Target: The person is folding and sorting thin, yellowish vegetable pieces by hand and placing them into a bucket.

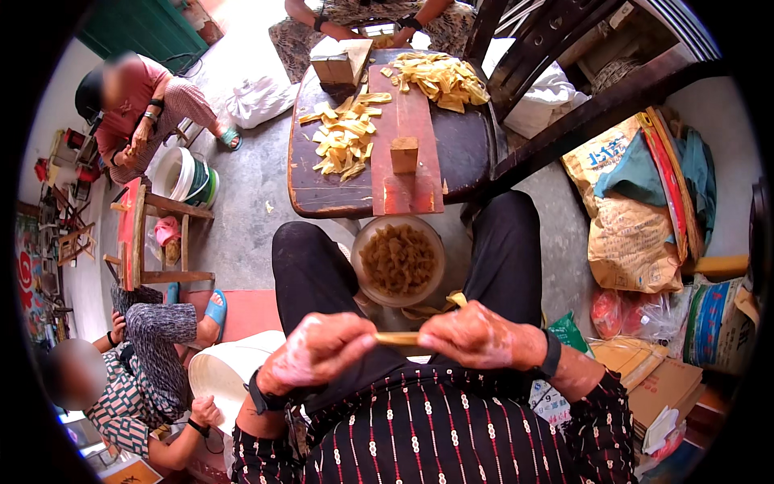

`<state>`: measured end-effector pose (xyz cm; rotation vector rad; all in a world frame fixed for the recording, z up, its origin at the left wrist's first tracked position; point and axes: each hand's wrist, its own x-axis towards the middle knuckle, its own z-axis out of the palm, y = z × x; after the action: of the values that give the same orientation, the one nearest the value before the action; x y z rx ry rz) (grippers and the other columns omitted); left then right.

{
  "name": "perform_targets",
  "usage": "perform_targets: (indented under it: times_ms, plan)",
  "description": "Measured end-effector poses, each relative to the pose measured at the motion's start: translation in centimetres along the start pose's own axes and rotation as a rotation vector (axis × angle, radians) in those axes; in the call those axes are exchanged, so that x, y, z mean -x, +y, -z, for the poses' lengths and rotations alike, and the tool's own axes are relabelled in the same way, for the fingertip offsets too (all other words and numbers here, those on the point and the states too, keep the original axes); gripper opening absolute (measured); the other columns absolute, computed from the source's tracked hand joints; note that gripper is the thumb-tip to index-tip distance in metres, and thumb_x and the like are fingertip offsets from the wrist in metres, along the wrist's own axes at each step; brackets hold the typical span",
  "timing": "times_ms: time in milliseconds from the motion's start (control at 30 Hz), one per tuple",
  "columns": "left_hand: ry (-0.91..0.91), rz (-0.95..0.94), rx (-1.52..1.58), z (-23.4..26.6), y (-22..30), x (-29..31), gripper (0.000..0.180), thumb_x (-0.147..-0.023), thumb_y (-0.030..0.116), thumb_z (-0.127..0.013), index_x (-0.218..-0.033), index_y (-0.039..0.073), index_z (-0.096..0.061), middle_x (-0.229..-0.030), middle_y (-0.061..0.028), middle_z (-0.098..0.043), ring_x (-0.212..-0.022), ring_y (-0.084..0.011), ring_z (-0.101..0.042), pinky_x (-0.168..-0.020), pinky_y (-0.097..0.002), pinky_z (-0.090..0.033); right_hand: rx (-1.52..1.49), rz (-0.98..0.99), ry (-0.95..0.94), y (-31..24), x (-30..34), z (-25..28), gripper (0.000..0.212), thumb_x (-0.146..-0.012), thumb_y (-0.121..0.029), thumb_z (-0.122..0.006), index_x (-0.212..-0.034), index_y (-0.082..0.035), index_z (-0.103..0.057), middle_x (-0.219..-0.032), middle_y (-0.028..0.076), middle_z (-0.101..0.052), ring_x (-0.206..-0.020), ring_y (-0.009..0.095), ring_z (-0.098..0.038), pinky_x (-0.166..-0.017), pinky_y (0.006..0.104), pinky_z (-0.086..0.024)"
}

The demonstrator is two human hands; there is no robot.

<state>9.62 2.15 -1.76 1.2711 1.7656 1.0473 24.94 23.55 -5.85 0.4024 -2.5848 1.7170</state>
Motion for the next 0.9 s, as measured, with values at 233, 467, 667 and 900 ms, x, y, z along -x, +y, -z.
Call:
perform_targets:
  times_ms: [233, 467, 667, 900]
  plan:
    - [0.178, 0.146, 0.113, 2.7, -3.4, -4.3, 0.013, -0.091, 0.01, -0.062, -0.095, -0.002, -0.063, -0.073, -0.0115, -0.059, -0.065, -0.0195, -0.057, -0.059, -0.0305, -0.045, 0.132, -0.028, 0.129, 3.6, -4.0, 3.9, 0.019, -0.095, -0.014, -0.054, -0.081, -0.002, -0.052, -0.068, 0.017, -0.054, -0.064, 0.038, -0.058, -0.055, 0.0437, -0.045]
    - [0.248, 0.131, 0.054, 2.0, -7.4, -10.7, 0.02, -0.094, 0.016, -0.06, -0.095, -0.004, -0.063, -0.075, 0.0016, -0.057, -0.072, -0.0065, -0.049, -0.064, -0.0231, -0.042, 0.131, -0.244, 0.203, 8.4, -5.4, 7.0, 0.027, -0.094, -0.02, -0.057, -0.077, 0.002, -0.057, -0.067, 0.02, -0.054, -0.062, 0.034, -0.057, -0.057, 0.04, -0.044]
    - [0.273, 0.117, 0.176, 2.1, -10.0, -14.2, 0.022, -0.094, 0.018, -0.06, -0.095, -0.004, -0.064, -0.073, 0.0045, -0.053, -0.068, -0.004, -0.045, -0.06, -0.0211, -0.039, 0.005, -0.262, 0.285, 11.3, -6.1, 8.0, 0.026, -0.096, -0.018, -0.058, -0.077, 0.001, -0.058, -0.057, -0.003, -0.036, -0.056, 0.005, -0.033, -0.048, 0.027, -0.031]
    - [0.403, 0.094, 0.103, 0.8, -11.9, -15.8, 0.02, -0.092, 0.016, -0.059, -0.086, -0.003, -0.063, -0.061, -0.002, -0.056, -0.057, -0.0075, -0.049, -0.053, -0.0256, -0.041, -0.002, -0.323, 0.293, 13.4, -6.6, 7.7, 0.03, -0.094, -0.019, -0.057, -0.074, 0.003, -0.055, -0.059, 0.011, -0.042, -0.054, 0.017, -0.038, -0.052, 0.0344, -0.035]
